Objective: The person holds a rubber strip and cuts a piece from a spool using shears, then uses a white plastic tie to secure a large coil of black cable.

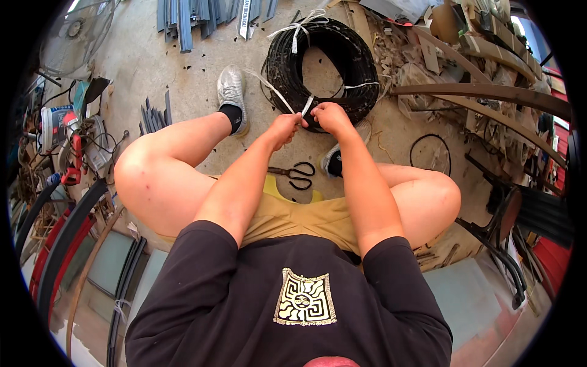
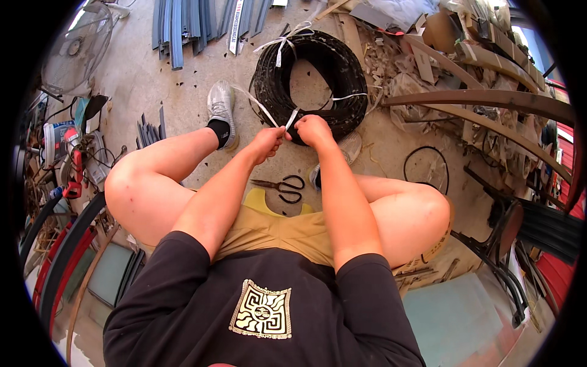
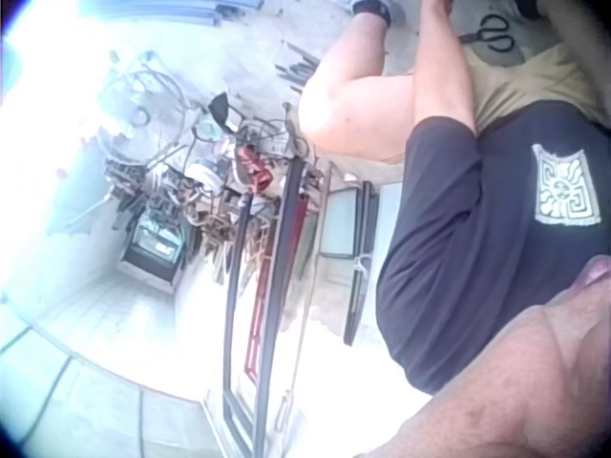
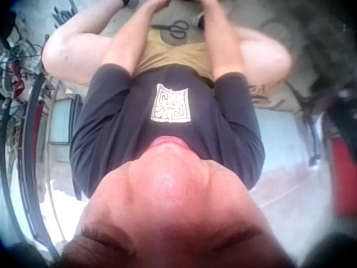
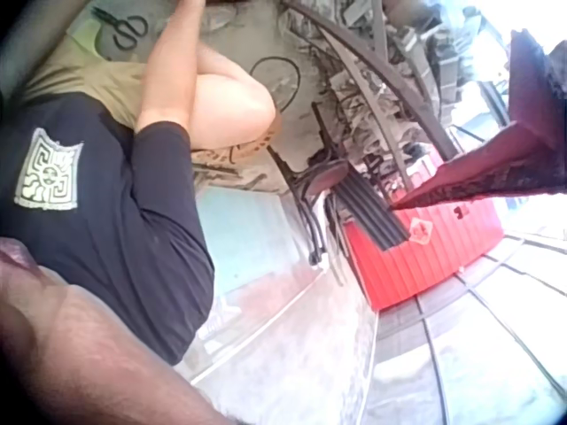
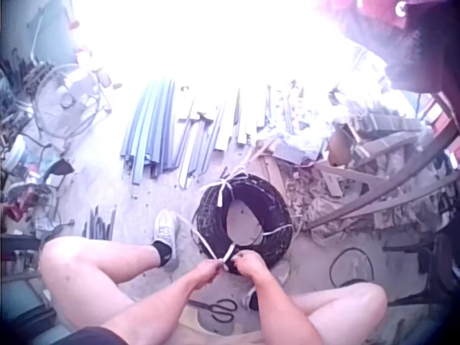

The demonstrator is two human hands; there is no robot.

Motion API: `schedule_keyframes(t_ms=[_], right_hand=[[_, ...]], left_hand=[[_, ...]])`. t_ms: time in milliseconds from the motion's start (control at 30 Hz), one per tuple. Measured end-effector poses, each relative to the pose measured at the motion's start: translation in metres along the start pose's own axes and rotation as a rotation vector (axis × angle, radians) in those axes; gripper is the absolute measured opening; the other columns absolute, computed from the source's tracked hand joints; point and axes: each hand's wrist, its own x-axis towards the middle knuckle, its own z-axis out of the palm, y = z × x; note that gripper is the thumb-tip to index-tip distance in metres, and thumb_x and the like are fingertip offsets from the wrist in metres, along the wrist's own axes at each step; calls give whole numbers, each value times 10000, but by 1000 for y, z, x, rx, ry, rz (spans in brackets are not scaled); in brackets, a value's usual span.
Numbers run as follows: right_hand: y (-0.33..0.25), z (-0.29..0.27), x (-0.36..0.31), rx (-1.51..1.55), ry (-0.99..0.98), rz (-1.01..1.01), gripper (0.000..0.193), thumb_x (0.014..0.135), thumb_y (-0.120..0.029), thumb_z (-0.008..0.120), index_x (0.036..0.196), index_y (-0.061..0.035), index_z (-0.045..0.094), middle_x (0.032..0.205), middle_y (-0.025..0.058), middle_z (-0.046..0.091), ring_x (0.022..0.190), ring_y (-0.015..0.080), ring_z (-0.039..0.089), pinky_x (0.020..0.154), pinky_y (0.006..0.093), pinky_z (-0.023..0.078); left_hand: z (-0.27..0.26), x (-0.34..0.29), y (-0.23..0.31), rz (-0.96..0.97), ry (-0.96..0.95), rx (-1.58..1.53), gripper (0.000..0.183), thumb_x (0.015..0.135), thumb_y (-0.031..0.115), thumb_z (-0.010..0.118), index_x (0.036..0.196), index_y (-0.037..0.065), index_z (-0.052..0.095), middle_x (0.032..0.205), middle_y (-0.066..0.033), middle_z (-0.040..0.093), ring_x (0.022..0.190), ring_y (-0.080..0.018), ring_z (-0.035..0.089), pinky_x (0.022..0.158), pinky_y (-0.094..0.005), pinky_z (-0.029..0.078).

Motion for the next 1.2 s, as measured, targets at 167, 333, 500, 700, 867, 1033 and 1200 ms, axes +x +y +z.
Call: schedule_keyframes(t_ms=[167,333,500,700,867,1033,1200], right_hand=[[8,21,6,255,-96,31,388,991,-376,695,1016,-9,819,936,148,811,894,274,769,849,409,576],[10,25,4,227,60,32,461,989,-447,705,959,7,782,925,165,804,934,316,774,867,427,575],[-23,28,-23,6,195,12,490,958,-494,728,1080,-23,780,1010,197,806,1016,372,767,911,458,574],[-20,37,-21,36,119,-146,436,970,-465,726,1139,-70,800,1066,189,802,998,361,769,904,437,579],[-2,42,-16,483,116,-92,349,1080,-361,625,1040,-48,774,925,77,737,792,213,671,728,352,534],[-1,30,-32,988,260,176,329,1117,-310,569,934,-73,705,798,11,658,655,107,559,579,301,456],[-12,30,-57,961,234,145,305,1117,-300,554,944,-88,691,868,5,671,685,100,560,582,290,463]], left_hand=[[3,-2,-1,18,0,29,400,1148,404,490,976,107,693,706,80,379,554,-72,294,491,-277,249],[19,-11,1,142,108,312,419,1131,431,548,982,100,759,724,44,462,587,-104,396,523,-321,342],[6,7,-18,347,227,507,444,1103,415,581,1037,21,777,821,-79,678,729,-215,605,690,-413,504],[21,-4,-11,455,374,859,463,1078,439,565,1074,41,800,1074,-274,767,1037,-446,735,891,-536,562],[18,-4,-7,514,319,771,424,1082,414,572,1140,54,789,1051,-254,771,990,-442,740,863,-518,567],[5,5,2,497,288,443,352,1111,327,574,1125,51,790,876,-92,722,798,-245,660,768,-399,511],[-6,13,16,300,313,185,362,1113,312,568,1097,25,787,823,-39,654,743,-161,594,684,-360,481]])
